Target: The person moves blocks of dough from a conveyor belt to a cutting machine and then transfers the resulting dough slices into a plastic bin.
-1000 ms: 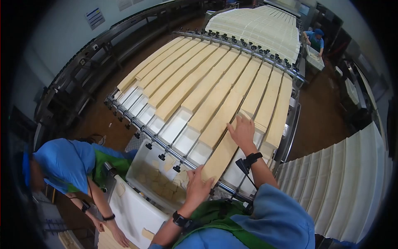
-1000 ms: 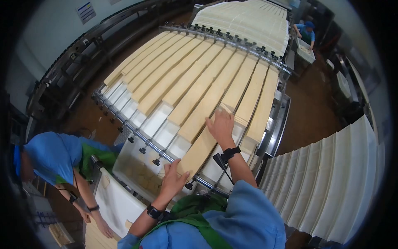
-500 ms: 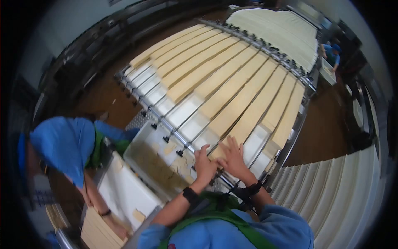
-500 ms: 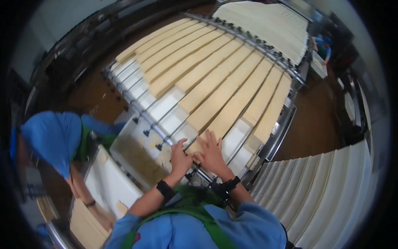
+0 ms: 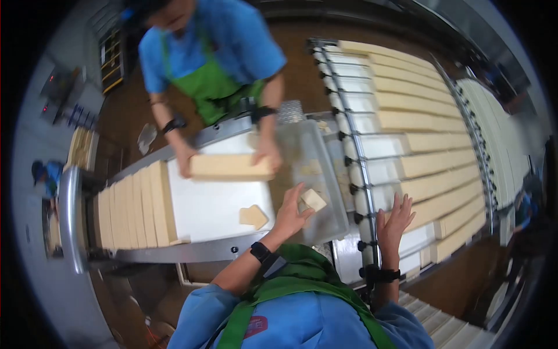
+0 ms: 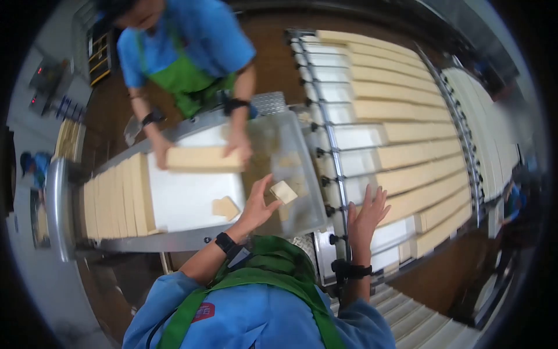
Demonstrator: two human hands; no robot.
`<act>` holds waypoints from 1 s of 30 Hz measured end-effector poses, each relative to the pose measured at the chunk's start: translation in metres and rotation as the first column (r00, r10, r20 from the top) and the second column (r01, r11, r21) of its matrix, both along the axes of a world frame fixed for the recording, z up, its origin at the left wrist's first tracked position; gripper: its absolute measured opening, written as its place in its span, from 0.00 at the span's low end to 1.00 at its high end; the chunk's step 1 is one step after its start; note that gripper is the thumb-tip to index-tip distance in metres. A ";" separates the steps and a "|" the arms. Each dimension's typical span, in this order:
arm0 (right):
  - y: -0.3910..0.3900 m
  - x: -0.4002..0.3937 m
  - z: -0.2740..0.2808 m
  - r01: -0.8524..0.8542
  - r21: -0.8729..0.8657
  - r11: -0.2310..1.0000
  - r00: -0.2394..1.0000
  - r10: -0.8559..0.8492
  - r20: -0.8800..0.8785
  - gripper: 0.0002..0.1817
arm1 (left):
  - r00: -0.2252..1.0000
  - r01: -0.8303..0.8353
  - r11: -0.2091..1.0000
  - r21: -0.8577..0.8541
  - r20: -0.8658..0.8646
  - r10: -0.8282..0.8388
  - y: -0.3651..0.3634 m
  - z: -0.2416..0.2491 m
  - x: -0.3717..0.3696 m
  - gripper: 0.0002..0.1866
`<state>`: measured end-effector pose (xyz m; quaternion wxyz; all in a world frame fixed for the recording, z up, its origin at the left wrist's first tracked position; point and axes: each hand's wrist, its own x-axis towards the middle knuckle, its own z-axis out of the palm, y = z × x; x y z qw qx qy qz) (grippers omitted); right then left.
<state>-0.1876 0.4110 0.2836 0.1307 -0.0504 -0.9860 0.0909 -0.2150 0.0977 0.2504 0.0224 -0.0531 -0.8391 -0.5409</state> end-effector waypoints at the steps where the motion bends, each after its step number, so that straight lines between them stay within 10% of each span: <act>1: -0.027 -0.012 0.008 -0.103 -0.054 0.993 0.987 0.095 -0.128 0.39 | 0.999 -0.036 0.999 -0.028 0.012 0.036 -0.024 -0.004 0.009 0.35; 6: -0.207 -0.068 0.028 -0.667 -0.257 0.699 0.744 0.645 -0.176 0.31 | 0.902 -0.429 0.903 0.038 0.065 0.426 -0.154 -0.024 0.076 0.19; 8: -0.288 -0.080 0.019 -0.790 -0.351 0.503 0.580 0.798 -0.162 0.29 | 0.648 -0.758 0.641 -0.116 -0.236 0.724 -0.202 -0.035 0.110 0.16; 12: -0.444 -0.102 -0.017 -0.832 -0.517 0.200 0.310 0.941 -0.136 0.28 | 0.176 -0.931 0.104 -0.350 -0.181 0.968 -0.282 -0.066 0.165 0.29; 18: -0.637 -0.140 -0.077 -0.892 -0.437 0.115 0.175 0.980 -0.099 0.30 | 0.275 -0.886 0.237 -0.398 -0.041 0.960 -0.341 -0.076 0.175 0.42; 30: -0.756 -0.169 -0.109 -0.890 -0.089 0.447 0.417 0.877 0.241 0.32 | 0.208 -0.868 0.253 -0.428 0.150 0.967 -0.349 -0.056 0.159 0.48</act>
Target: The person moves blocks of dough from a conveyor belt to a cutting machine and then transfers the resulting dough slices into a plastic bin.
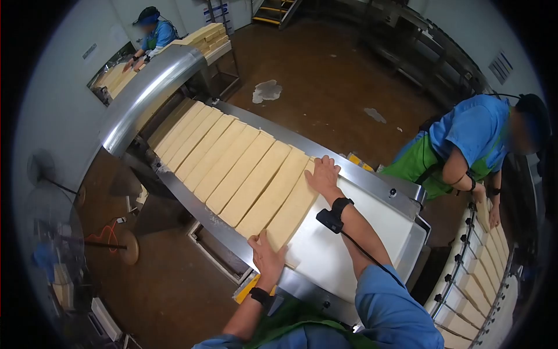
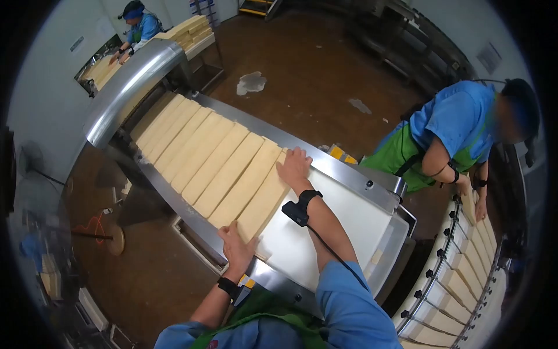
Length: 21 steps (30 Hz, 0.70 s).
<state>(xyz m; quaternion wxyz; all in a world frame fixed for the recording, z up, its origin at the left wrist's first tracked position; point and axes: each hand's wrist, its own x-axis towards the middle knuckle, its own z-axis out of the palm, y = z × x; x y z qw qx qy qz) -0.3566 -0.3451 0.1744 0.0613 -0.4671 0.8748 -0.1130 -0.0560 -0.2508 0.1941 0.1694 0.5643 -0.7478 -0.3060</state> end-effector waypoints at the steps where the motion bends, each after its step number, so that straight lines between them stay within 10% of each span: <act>1: -0.002 -0.001 0.001 0.018 0.015 1.000 1.000 -0.018 0.000 0.31 | 1.000 -0.001 1.000 0.000 0.000 0.001 0.000 0.000 -0.001 0.48; 10: 0.035 -0.010 0.003 0.130 0.004 0.991 0.988 -0.129 -0.085 0.27 | 0.997 0.012 0.999 0.053 0.074 -0.016 0.000 0.008 -0.011 0.43; 20: 0.318 -0.011 0.012 0.684 -0.118 0.720 0.722 -0.644 0.251 0.40 | 0.730 0.661 0.742 0.114 0.131 -0.671 0.006 0.023 -0.058 0.44; 21: 0.331 -0.004 -0.018 0.601 -0.330 0.728 0.784 -0.617 0.067 0.38 | 0.697 0.664 0.731 0.160 0.224 -0.682 0.009 0.027 -0.064 0.43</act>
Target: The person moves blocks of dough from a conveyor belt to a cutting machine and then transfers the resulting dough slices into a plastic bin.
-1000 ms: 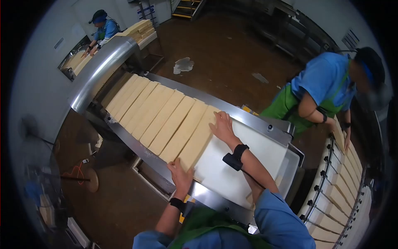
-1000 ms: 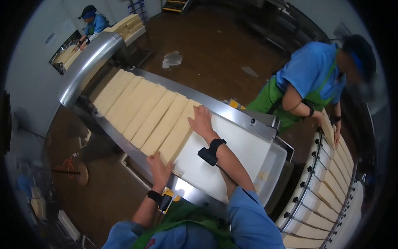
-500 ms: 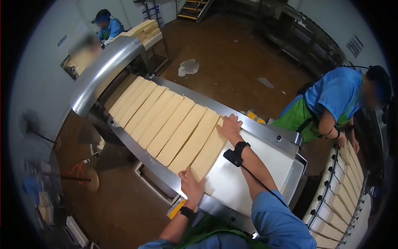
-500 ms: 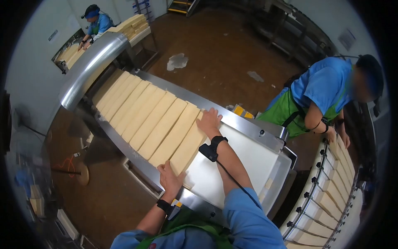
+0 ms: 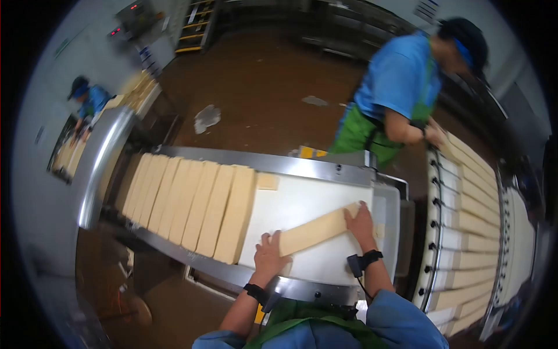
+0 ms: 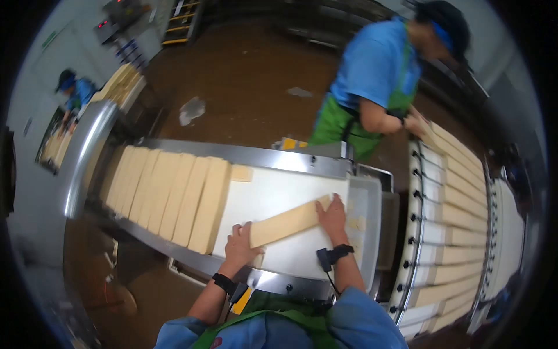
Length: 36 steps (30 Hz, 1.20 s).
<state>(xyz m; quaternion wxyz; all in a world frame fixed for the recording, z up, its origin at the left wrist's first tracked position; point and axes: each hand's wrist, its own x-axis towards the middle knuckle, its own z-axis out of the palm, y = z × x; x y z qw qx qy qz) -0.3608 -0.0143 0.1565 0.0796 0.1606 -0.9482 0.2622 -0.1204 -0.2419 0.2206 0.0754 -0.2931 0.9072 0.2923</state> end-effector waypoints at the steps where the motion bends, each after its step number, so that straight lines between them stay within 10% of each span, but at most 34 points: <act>1: 0.003 0.007 -0.001 -0.014 0.010 1.000 1.000 0.014 0.001 0.35 | 0.999 0.051 0.999 0.002 -0.004 -0.051 0.004 -0.008 -0.004 0.43; 6: 0.006 0.044 0.021 0.111 -0.071 0.991 0.993 -0.109 0.033 0.32 | 0.988 0.039 0.988 -0.147 -0.142 -0.060 0.011 -0.045 -0.008 0.42; 15: 0.228 0.130 0.099 0.518 -0.383 0.765 0.745 -0.623 -0.238 0.30 | 0.784 0.288 0.939 -0.187 -0.517 -0.343 0.206 0.036 -0.039 0.36; 21: 0.437 0.200 0.136 0.758 -0.448 0.475 0.363 -0.877 -0.315 0.20 | 0.582 0.685 0.718 -0.125 -0.499 -0.642 0.374 0.114 -0.025 0.42; 26: 0.575 0.245 0.110 0.808 -0.427 0.405 0.333 -0.913 -0.235 0.19 | 0.386 0.919 0.384 0.091 -0.410 -0.826 0.463 0.141 -0.008 0.43; 31: 0.637 0.241 0.103 0.822 0.051 0.568 0.568 -0.823 0.019 0.25 | 0.347 0.922 0.266 0.282 -0.298 -0.889 0.520 0.095 -0.010 0.39; 36: 0.635 0.226 0.108 0.890 0.228 0.394 0.423 -0.901 -0.094 0.26 | 0.436 0.879 0.363 0.310 -0.212 -0.875 0.557 0.088 -0.037 0.39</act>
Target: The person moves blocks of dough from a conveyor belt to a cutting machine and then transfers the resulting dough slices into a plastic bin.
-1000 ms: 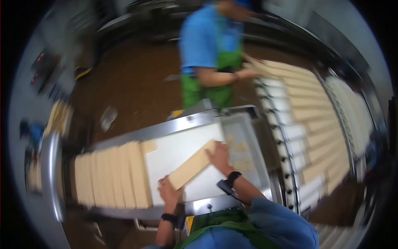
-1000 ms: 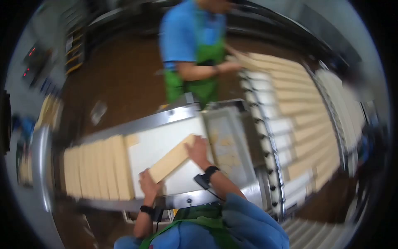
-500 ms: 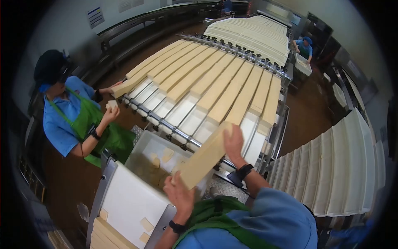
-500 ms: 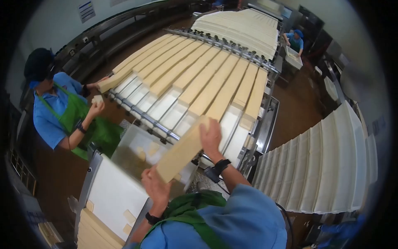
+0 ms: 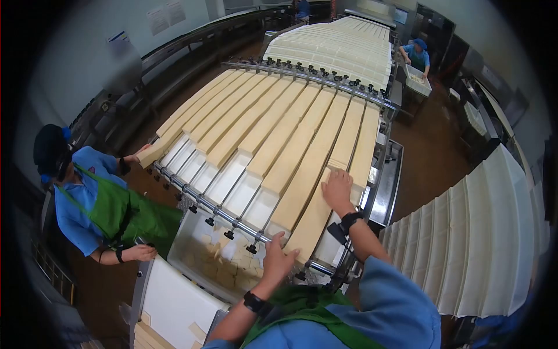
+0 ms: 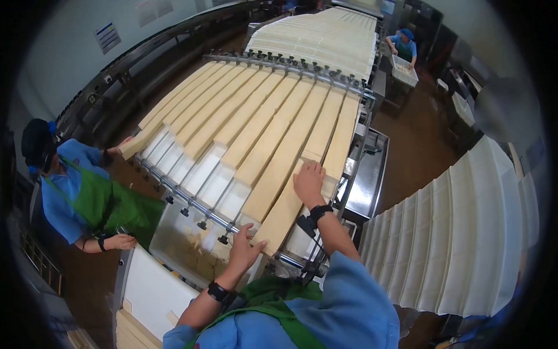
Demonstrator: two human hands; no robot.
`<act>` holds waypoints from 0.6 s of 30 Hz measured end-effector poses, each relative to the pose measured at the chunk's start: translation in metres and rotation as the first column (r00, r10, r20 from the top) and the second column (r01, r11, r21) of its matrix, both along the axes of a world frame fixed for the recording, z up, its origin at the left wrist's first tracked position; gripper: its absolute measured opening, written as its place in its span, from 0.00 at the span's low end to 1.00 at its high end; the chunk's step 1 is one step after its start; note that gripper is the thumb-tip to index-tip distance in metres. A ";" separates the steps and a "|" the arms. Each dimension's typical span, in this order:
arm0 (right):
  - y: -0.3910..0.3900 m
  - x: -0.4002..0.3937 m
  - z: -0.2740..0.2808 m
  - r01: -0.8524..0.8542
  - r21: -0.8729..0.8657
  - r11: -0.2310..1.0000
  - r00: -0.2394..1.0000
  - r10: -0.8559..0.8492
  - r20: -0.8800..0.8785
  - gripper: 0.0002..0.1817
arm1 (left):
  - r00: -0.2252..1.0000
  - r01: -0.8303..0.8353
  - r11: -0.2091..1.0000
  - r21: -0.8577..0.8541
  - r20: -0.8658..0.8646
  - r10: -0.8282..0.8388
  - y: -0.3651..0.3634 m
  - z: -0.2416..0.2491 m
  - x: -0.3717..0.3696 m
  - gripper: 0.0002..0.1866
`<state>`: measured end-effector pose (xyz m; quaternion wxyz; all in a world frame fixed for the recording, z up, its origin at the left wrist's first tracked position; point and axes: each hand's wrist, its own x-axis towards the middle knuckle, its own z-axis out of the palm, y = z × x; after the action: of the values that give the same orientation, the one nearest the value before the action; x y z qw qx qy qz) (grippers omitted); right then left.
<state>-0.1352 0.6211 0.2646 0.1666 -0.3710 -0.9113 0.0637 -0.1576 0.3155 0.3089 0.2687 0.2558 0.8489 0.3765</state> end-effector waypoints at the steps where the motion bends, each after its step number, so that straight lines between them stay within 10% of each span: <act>1: -0.005 0.003 0.005 0.013 0.123 0.992 0.999 -0.008 -0.045 0.28 | 1.000 0.001 1.000 -0.001 0.000 -0.001 0.007 -0.006 -0.001 0.39; 9: -0.106 0.069 0.000 -0.456 -0.211 0.865 0.864 0.373 -0.338 0.38 | 0.985 -0.168 0.977 0.129 -0.016 0.172 0.027 -0.037 0.002 0.42; 18: -0.135 0.080 0.003 -0.549 -0.221 0.806 0.816 0.574 0.066 0.42 | 0.951 -0.245 0.933 0.263 0.254 0.178 0.008 -0.051 0.001 0.38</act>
<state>-0.0549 0.4857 0.2676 0.0443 -0.1018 -0.9786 0.1733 -0.1563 0.3234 0.2575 0.2805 0.1548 0.7708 0.5507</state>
